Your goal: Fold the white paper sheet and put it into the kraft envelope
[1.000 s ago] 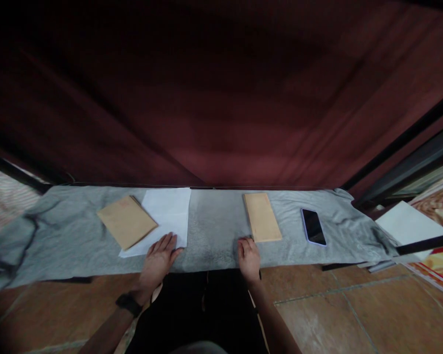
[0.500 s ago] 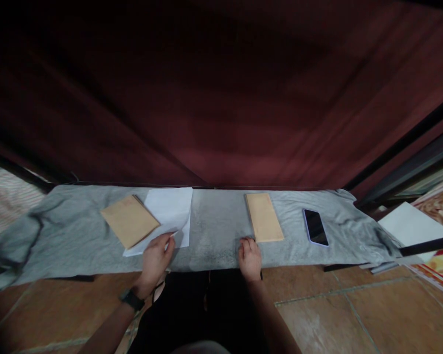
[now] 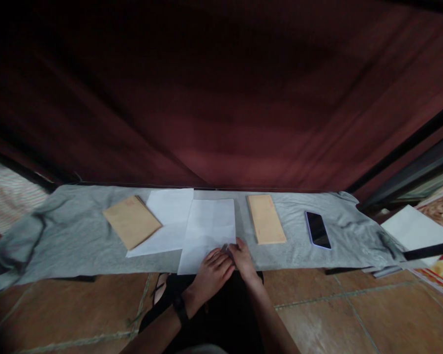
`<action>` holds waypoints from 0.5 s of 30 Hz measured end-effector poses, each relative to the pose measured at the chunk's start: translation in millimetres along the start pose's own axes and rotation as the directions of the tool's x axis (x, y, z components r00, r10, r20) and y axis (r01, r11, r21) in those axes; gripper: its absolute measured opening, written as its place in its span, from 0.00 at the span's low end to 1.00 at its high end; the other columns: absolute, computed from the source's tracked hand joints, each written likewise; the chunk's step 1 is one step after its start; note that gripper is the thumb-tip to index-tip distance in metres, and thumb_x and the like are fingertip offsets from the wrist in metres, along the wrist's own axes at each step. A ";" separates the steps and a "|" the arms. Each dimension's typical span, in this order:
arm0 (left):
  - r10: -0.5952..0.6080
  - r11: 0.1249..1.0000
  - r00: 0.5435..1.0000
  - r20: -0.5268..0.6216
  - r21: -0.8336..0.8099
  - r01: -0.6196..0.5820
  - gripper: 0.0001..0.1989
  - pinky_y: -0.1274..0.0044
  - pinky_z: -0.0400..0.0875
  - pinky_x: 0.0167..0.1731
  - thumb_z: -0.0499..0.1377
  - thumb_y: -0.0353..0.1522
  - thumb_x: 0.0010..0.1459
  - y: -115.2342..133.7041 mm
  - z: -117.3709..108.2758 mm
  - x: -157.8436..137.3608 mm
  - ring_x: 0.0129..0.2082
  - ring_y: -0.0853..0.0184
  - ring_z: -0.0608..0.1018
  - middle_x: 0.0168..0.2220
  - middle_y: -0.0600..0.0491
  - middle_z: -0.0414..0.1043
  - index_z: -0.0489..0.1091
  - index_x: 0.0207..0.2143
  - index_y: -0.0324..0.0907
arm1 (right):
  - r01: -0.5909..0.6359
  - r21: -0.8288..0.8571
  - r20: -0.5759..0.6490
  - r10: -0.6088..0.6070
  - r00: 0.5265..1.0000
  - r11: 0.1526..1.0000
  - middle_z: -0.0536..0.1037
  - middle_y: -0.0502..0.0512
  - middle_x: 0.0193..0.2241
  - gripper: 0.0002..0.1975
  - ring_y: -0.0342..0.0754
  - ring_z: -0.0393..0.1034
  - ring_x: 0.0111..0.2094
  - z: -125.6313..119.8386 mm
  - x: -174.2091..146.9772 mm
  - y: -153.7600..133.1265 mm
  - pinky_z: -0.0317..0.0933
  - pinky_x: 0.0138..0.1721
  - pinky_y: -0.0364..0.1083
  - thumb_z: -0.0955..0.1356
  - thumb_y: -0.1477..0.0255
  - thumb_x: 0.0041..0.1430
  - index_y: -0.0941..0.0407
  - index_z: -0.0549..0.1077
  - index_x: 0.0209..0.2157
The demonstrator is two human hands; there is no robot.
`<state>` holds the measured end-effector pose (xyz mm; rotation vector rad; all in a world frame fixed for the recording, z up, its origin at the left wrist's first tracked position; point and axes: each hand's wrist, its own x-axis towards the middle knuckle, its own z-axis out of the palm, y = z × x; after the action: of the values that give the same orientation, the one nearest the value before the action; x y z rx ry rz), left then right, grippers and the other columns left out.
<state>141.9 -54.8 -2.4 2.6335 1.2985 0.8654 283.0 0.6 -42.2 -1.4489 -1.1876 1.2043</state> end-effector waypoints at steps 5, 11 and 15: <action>-0.220 0.975 0.971 -0.094 0.009 0.222 0.13 0.61 0.68 0.58 0.51 0.34 0.68 -49.8 -13.9 -13.4 0.51 0.60 0.77 0.49 0.48 0.78 0.72 0.50 0.45 | -0.044 0.004 -0.117 0.044 0.992 0.999 0.82 0.55 0.31 0.16 0.54 0.76 0.35 -32.8 6.6 12.3 0.69 0.38 0.49 0.68 0.59 0.46 0.54 0.78 0.34; -0.344 0.920 0.939 -0.010 0.199 0.339 0.18 0.56 0.62 0.62 0.49 0.29 0.66 -135.9 -35.1 -10.4 0.61 0.55 0.70 0.55 0.45 0.74 0.73 0.53 0.43 | -0.040 -0.091 -0.150 0.026 0.988 0.995 0.82 0.56 0.32 0.17 0.56 0.77 0.35 -47.5 12.7 26.2 0.70 0.35 0.49 0.65 0.60 0.50 0.54 0.78 0.36; -0.215 0.947 0.965 0.151 0.275 0.168 0.18 0.57 0.53 0.66 0.52 0.26 0.61 -152.6 -35.6 5.5 0.62 0.56 0.69 0.52 0.45 0.76 0.74 0.50 0.42 | -0.022 -0.130 -0.115 0.007 0.993 0.991 0.81 0.54 0.27 0.15 0.56 0.77 0.33 -43.7 18.0 27.7 0.70 0.33 0.48 0.65 0.61 0.50 0.54 0.78 0.33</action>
<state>18.3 40.6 -17.2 2.6325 1.6838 0.4446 331.0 11.9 -65.8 -1.6048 -1.1974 1.0547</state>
